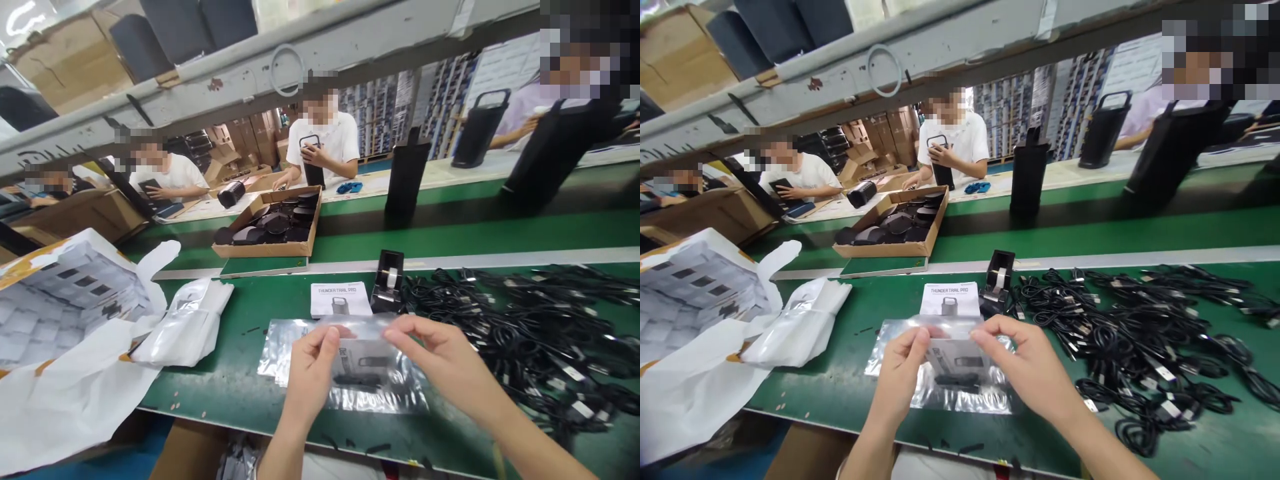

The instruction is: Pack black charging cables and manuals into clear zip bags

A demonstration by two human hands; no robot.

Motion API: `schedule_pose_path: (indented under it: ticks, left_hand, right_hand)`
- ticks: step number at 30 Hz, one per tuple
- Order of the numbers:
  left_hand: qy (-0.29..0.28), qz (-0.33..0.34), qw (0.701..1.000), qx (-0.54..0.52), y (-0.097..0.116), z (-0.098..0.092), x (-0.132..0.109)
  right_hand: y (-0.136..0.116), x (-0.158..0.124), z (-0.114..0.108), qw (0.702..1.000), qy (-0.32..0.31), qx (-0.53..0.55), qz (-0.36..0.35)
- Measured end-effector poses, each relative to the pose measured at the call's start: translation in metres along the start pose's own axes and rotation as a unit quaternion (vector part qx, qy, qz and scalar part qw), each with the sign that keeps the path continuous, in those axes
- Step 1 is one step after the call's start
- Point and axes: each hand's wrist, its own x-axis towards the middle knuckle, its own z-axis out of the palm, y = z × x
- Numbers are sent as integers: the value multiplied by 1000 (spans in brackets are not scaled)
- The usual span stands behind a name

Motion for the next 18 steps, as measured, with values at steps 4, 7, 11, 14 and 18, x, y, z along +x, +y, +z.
schedule_pose_path:
  ticks: [4, 7, 11, 14, 18]
  left_hand:
    - [0, 43, 999, 22, 0, -3, 3]
    - [6, 41, 999, 26, 0, -6, 6]
    - [-11, 36, 998, 40, 1, -11, 8]
    - [-24, 36, 998, 46, 1, -19, 9]
    - [-11, 6, 997, -83, -2, -22, 8]
  right_hand:
    - [-2, 6, -3, 1000, 8, 10, 7]
    - [-3, 7, -5, 999, -27, -18, -5]
    - [-4, 10, -11, 996, -48, -48, -52]
    - [2, 11, -16, 993, -47, -54, -89]
    - [13, 9, -16, 986, -24, -74, -146]
